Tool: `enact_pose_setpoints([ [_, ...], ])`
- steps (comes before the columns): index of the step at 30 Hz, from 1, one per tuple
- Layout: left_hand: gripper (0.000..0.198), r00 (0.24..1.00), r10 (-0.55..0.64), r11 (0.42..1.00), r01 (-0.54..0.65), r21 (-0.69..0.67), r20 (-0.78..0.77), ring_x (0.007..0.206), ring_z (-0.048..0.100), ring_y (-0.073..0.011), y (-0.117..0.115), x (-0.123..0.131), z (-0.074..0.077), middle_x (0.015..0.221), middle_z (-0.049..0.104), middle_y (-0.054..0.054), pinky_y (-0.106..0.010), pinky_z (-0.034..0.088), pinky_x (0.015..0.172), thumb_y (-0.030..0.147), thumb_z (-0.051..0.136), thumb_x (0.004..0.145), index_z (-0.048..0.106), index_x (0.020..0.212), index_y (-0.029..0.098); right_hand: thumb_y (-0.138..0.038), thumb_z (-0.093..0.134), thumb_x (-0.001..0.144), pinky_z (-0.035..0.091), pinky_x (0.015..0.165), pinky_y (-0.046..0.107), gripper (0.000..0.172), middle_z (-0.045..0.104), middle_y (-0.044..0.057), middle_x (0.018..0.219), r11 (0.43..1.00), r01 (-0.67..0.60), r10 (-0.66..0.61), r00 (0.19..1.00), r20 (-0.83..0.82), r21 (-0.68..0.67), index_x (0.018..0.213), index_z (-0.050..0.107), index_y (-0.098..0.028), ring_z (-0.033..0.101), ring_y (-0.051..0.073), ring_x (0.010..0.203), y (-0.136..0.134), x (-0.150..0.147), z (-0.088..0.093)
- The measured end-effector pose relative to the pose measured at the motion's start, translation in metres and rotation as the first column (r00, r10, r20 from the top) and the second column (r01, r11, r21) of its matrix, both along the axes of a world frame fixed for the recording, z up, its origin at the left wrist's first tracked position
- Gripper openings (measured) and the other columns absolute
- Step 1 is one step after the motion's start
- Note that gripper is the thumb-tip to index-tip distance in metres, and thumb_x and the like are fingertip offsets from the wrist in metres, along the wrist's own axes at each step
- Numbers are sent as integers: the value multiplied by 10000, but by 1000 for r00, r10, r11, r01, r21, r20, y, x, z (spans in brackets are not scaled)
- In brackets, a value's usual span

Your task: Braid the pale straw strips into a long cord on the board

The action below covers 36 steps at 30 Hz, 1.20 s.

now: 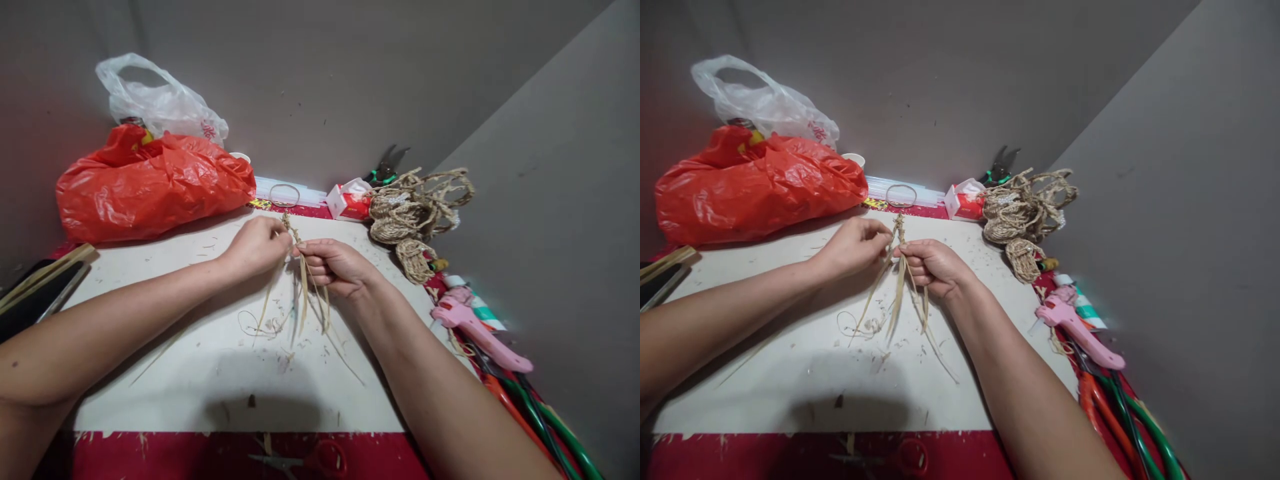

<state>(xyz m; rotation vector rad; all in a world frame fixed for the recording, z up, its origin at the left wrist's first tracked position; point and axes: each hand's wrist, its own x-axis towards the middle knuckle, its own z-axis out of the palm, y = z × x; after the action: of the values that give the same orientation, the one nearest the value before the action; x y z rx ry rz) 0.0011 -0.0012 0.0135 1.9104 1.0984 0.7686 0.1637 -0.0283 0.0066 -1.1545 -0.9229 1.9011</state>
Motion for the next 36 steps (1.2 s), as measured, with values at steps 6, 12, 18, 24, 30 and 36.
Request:
enact_pose_setpoints([
  [6, 134, 944, -76, 811, 245, -531, 320, 440, 418, -71, 9, 5, -14, 548, 524, -22, -223, 350, 477, 179, 450, 755, 534, 658, 138, -224, 619, 719, 78, 321, 130, 140, 188, -122, 434, 996, -89, 90, 995, 43, -14, 676, 539, -117, 65, 11, 374, 3, 5, -4],
  [12, 180, 974, -130, 913, 190, -360, 184, 393, 254, -56, 3, 5, -17, 438, 367, 44, -225, 223, 439, 169, 454, 745, 559, 601, 147, -285, 653, 696, 78, 327, 148, 191, 226, -118, 413, 991, -131, 125, 980, 156, 26, 670, 562, -119, 111, 12, 352, 2, 7, -6],
  [18, 241, 976, -178, 937, 207, -280, 125, 411, 282, -63, 7, 2, -14, 446, 396, 24, -233, 234, 448, 216, 459, 768, 556, 557, 151, -331, 646, 708, 82, 318, 176, 228, 263, -109, 354, 979, -123, 56, 929, 365, 163, 656, 591, -116, 143, 19, 320, 0, 4, -5],
  [24, 248, 943, -193, 795, 313, -520, 271, 350, 184, -44, 10, 0, -16, 424, 278, 54, -234, 141, 410, 319, 516, 777, 490, 569, 186, -373, 661, 703, 91, 333, 184, 268, 303, -102, 382, 964, -156, 69, 928, 367, 214, 704, 598, -113, 169, 20, 337, -2, 2, -2],
  [30, 273, 940, -152, 824, 292, -485, 307, 336, 179, -37, 9, 2, -19, 408, 266, 58, -235, 139, 410, 260, 522, 768, 417, 525, 192, -360, 693, 683, 66, 345, 184, 259, 284, -112, 416, 968, -207, 158, 942, 297, 141, 729, 567, -138, 147, 21, 354, -2, 6, -1],
  [36, 288, 952, -140, 868, 250, -430, 271, 321, 210, -33, 8, 3, -22, 399, 294, 56, -229, 144, 408, 267, 536, 758, 407, 513, 190, -348, 722, 644, 77, 354, 198, 295, 314, -101, 401, 963, -191, 102, 909, 404, 187, 620, 502, -152, 194, 24, 345, -1, 5, -3],
])
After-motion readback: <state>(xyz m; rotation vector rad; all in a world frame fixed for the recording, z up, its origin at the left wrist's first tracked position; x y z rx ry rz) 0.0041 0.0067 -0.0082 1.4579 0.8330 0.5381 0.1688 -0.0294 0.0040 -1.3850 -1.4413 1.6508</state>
